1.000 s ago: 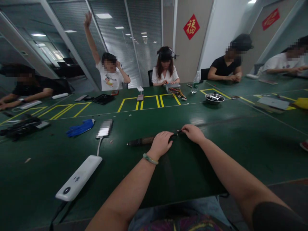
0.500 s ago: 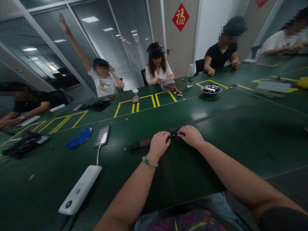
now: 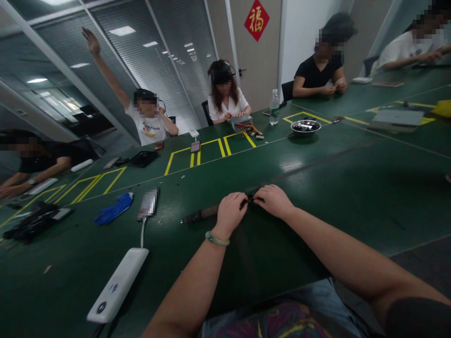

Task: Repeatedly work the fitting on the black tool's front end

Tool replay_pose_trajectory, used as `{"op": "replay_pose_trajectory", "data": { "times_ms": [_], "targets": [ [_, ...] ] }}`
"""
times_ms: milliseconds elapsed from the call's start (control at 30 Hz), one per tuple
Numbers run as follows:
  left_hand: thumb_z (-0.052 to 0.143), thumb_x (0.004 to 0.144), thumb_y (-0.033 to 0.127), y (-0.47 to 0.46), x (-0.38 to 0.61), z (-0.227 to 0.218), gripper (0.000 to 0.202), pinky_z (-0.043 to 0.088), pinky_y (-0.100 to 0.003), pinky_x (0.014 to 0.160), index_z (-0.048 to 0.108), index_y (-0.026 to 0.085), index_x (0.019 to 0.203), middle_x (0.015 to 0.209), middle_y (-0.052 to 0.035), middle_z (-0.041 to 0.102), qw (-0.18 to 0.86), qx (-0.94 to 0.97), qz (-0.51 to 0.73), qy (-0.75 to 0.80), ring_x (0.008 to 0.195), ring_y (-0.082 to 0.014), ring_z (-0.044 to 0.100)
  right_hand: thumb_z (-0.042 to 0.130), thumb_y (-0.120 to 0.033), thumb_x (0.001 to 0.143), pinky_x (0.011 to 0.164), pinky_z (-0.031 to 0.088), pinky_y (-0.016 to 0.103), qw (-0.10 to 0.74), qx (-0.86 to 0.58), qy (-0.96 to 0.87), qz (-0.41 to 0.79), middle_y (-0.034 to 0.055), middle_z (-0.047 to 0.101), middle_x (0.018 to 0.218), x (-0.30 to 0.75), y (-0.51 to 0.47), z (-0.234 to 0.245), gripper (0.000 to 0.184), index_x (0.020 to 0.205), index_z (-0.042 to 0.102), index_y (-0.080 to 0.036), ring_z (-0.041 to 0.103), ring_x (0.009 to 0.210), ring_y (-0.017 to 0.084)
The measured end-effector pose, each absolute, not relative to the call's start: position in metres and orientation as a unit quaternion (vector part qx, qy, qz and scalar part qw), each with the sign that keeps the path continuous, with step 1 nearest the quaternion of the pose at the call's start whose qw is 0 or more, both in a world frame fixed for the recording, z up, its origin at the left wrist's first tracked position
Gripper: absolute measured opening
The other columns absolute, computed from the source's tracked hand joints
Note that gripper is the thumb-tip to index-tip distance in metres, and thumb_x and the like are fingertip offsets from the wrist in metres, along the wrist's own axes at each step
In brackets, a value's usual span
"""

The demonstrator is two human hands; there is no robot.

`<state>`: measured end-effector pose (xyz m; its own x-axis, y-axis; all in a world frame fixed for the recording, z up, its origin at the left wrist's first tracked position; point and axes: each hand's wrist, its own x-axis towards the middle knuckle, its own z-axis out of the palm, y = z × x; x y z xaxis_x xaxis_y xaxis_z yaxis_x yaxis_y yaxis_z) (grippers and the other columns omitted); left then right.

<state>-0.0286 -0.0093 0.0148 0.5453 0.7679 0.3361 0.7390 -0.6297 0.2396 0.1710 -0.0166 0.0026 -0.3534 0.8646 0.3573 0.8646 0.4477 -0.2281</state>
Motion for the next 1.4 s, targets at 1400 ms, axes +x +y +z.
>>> {"op": "replay_pose_trajectory", "data": {
  "times_ms": [1400],
  "targets": [
    [0.059, 0.087, 0.029, -0.005, -0.016, 0.011, 0.010, 0.043, -0.034, 0.083, 0.054, 0.021, 0.089, 0.092, -0.0019, 0.061, -0.025, 0.856, 0.202, 0.476, 0.091, -0.0195, 0.056, 0.062, -0.025, 0.085, 0.074, 0.031, 0.032, 0.223, -0.540, -0.811, -0.020, -0.0020, 0.067, 0.081, 0.167, -0.015, -0.001, 0.004, 0.083, 0.066, -0.024, 0.059, 0.080, 0.018]
  ]
}}
